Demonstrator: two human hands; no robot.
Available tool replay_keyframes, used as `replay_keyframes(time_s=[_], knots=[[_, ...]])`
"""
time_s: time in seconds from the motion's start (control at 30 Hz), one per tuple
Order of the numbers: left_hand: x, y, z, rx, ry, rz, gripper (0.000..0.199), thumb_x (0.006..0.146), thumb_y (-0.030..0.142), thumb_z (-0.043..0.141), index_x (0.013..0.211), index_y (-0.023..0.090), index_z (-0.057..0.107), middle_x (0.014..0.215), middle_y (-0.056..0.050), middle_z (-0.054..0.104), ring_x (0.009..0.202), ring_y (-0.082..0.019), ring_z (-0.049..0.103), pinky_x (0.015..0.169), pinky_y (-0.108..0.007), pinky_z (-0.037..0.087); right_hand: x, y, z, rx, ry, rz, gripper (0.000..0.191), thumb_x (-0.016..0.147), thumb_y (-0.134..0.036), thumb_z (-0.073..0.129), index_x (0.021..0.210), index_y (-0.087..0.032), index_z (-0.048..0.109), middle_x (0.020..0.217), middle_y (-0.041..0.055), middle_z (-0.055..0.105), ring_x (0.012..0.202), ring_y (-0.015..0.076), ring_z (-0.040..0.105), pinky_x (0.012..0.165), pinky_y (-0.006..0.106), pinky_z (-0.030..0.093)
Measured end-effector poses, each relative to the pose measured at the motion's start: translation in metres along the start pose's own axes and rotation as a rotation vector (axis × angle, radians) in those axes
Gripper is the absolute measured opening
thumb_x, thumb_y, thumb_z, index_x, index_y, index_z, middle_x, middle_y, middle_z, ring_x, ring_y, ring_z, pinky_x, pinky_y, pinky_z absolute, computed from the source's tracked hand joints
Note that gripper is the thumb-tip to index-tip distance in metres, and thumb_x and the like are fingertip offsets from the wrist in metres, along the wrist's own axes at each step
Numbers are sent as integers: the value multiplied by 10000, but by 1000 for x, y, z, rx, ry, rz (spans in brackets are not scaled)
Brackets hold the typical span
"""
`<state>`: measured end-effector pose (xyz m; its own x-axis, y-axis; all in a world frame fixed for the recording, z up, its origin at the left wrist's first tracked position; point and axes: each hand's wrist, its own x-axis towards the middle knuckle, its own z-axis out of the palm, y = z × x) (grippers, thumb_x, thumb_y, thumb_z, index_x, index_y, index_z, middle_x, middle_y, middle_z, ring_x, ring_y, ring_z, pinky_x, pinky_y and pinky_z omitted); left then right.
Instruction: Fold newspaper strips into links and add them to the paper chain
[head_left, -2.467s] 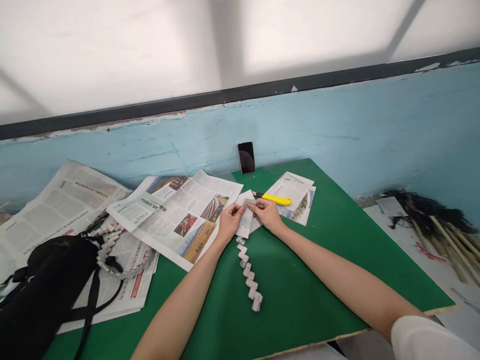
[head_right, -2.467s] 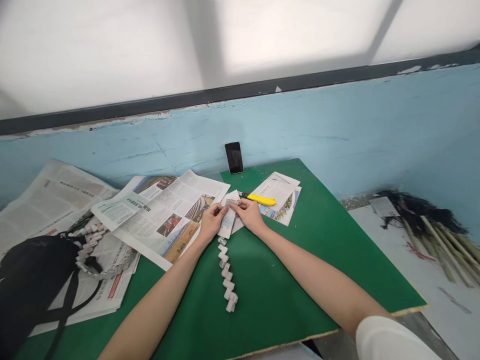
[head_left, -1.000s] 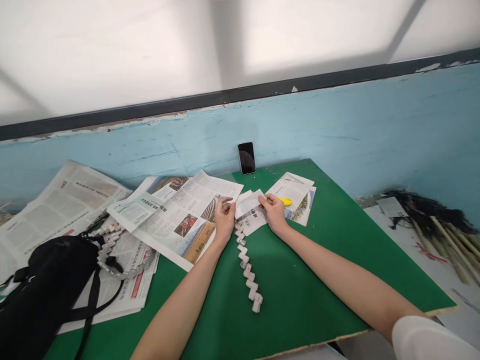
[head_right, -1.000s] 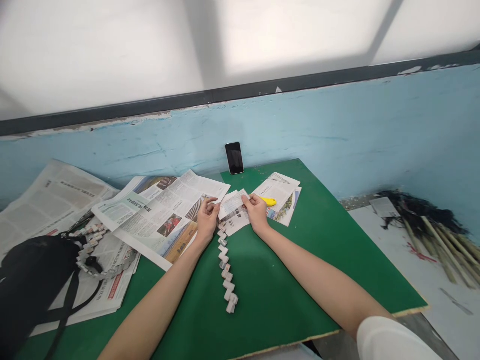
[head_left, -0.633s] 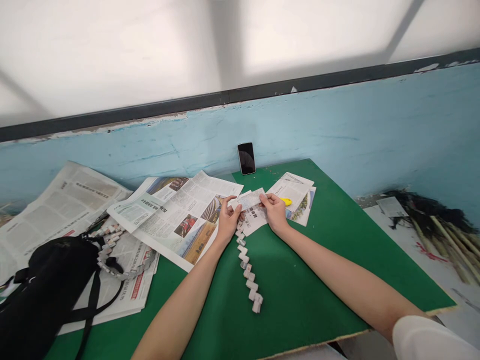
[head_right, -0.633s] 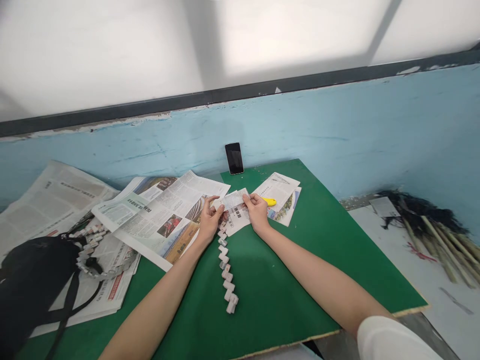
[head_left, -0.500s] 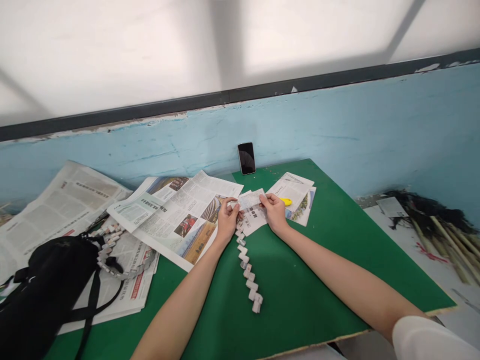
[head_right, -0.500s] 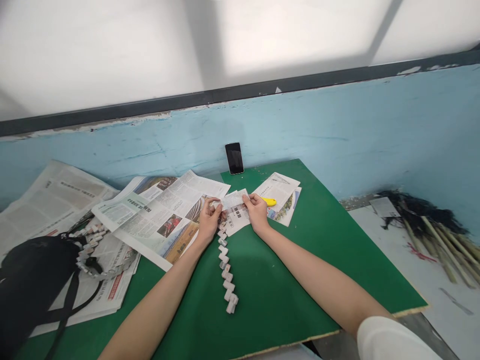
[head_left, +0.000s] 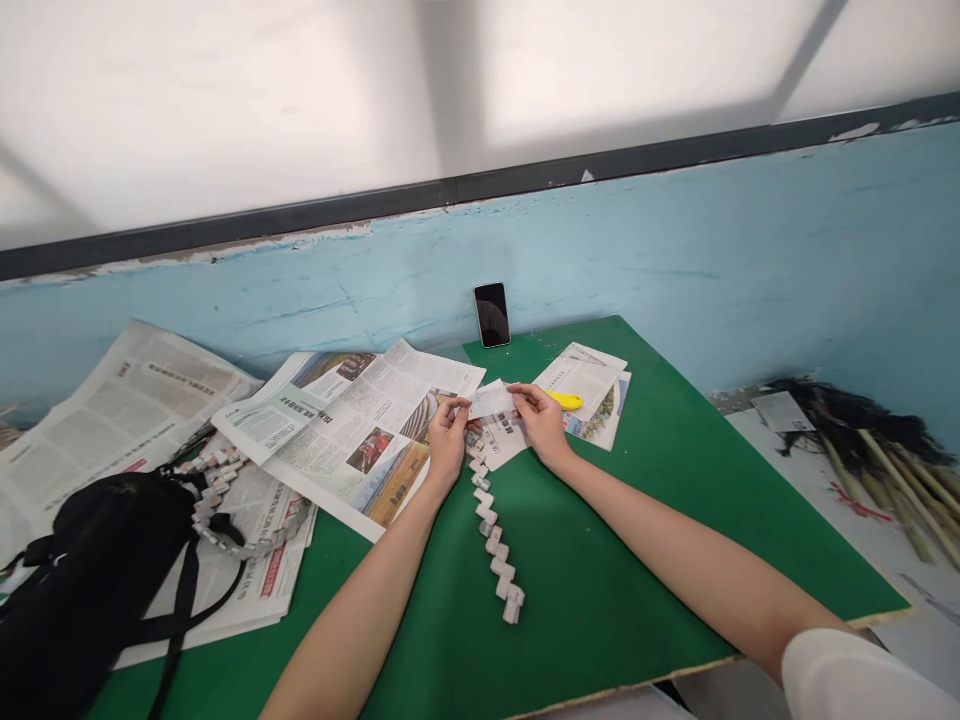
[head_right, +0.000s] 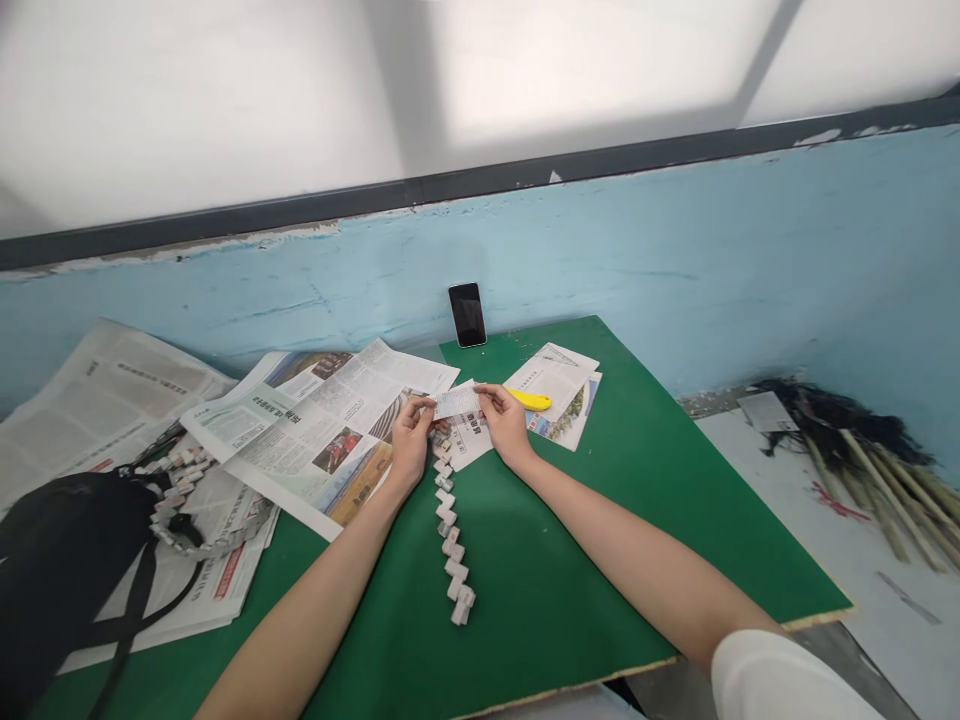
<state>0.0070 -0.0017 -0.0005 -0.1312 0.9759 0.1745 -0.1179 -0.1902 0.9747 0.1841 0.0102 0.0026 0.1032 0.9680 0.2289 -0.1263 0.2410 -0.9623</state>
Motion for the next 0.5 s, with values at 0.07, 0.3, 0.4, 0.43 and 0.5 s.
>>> replay_keyframes(time_s=[0.07,0.3,0.4,0.43,0.5], knots=[[1,-1,-1,19,1,-1,299,873,455,689,1011,195,634,756,-13,658,627,-165,639,629,-288,502,0,2,-1,-28,18,-11,287,887,-436,624,1064,-230,720,980,61,718,676,186,594,664,331,506],[2,-4,-1,55,-11,1,415,878,477,678,1164,179,640,674,-8,665,627,-180,643,663,-307,506,-1,3,-1,-112,90,-27,335,893,-414,615,1134,-214,732,883,62,728,689,210,629,667,341,511],[2,-4,-1,46,7,1,345,882,463,671,1074,177,667,679,-14,664,641,-182,643,680,-311,508,-1,1,0,-111,97,-23,287,887,-406,623,1063,-219,751,779,46,711,703,225,648,684,351,521],[2,-3,0,41,15,0,325,883,463,669,1036,177,672,678,-14,660,638,-181,639,678,-310,507,-1,1,0,-99,93,-24,277,888,-413,627,1040,-218,752,758,43,705,708,228,651,688,351,522],[1,-2,0,53,29,4,306,887,471,662,971,177,676,673,-14,650,625,-177,624,664,-304,500,0,2,0,-70,87,-26,278,893,-433,633,1018,-211,746,761,43,703,713,225,650,688,348,521]])
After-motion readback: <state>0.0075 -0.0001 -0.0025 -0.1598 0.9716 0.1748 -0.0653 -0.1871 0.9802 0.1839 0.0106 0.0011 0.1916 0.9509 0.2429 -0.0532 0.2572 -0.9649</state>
